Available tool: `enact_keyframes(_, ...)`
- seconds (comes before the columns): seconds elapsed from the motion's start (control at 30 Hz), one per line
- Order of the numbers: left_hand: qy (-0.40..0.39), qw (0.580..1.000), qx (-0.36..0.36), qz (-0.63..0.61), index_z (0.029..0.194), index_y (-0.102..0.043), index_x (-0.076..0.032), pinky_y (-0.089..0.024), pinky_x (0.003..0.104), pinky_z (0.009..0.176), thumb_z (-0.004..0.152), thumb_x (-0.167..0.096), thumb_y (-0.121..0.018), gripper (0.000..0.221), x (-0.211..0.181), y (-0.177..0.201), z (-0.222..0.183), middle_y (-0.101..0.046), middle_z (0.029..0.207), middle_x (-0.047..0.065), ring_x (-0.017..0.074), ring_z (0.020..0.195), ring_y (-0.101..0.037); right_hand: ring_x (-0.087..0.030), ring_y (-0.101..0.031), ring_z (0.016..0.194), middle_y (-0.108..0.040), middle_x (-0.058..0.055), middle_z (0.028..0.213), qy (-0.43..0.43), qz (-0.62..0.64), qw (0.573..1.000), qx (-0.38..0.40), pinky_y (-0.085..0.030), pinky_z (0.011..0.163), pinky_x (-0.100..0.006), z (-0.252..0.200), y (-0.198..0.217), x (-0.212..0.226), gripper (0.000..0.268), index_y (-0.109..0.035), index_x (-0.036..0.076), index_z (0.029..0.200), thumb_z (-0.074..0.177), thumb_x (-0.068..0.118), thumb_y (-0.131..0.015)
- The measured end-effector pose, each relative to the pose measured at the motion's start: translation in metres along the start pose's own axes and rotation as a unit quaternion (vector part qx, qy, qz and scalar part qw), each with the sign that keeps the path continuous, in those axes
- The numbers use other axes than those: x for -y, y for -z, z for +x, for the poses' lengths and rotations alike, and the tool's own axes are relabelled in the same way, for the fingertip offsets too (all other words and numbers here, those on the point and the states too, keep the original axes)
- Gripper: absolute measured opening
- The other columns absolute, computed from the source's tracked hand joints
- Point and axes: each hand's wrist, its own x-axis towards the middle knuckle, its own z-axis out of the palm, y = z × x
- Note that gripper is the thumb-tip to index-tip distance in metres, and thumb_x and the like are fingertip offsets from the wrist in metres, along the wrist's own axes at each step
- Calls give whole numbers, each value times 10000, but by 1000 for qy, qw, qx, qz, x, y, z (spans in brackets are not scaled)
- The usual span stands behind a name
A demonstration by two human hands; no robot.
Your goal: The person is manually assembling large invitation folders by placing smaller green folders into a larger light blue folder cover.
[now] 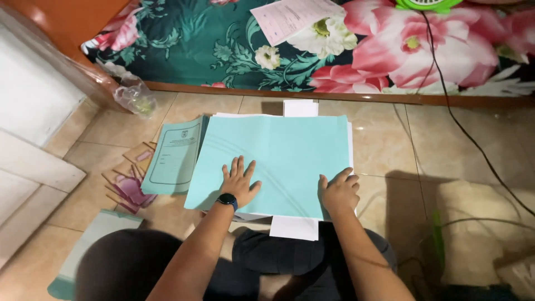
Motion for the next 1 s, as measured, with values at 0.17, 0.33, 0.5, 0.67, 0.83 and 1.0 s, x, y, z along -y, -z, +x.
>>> enact_keyframes(0.17, 2, 1000, -1, -6, 1663, -83, -245, -7, 608, 1223, 1016, -643, -205, 769, -2, -7, -2, -31, 1722, 207, 350, 1598, -2, -455, -91, 1574, -127, -309, 1684, 43, -32, 998, -38, -186, 1199, -647, -18, 7, -3, 878, -120, -39, 1640, 1046, 594, -253)
enact_keyframes(0.33, -28, 1000, 4, -4, 1666, -86, -214, -9, 613, 1225, 1030, -616, -215, 763, 3, 11, -11, -42, 1715, 234, 369, 1595, -19, -389, -39, 1603, -120, -228, 1728, 50, -37, 996, -63, -39, 1260, -587, -25, 10, 6, 791, -158, -7, 1648, 1072, 531, -219)
enact_keyframes(0.5, -44, 998, 13, -36, 1657, -114, -203, -17, 633, 1228, 1029, -581, -260, 748, 13, 22, -19, -30, 1710, 246, 389, 1589, -5, -244, -157, 1602, -210, -59, 1731, 160, -138, 976, -46, -91, 1292, -432, -27, 11, 18, 721, -247, 131, 1642, 1040, 526, -206)
enact_keyframes(0.67, -70, 996, 22, -46, 1658, -121, -233, 23, 669, 1200, 1018, -577, -252, 739, 21, 25, -18, -16, 1711, 239, 405, 1582, 33, -256, -137, 1607, -168, -109, 1735, 151, -186, 970, -34, -121, 1287, -429, 20, -11, 18, 827, -169, 109, 1659, 1000, 607, -127)
enact_keyframes(0.83, -80, 992, 34, -90, 1663, -106, -236, 76, 681, 1188, 1021, -550, -241, 727, 25, 29, -21, 25, 1717, 225, 409, 1580, 76, -304, -149, 1607, -190, -177, 1723, 158, -208, 964, -50, -134, 1294, -446, 102, -6, 44, 874, -186, 46, 1650, 1012, 643, -145)
enact_keyframes(1.0, -71, 992, 28, -103, 1664, -115, -234, 132, 681, 1173, 1022, -551, -233, 725, 25, 30, -16, 32, 1721, 213, 404, 1579, 89, -273, -92, 1617, -119, -146, 1741, 132, -180, 973, -66, -112, 1309, -417, 187, -8, 59, 852, -126, 56, 1668, 1034, 624, -97)
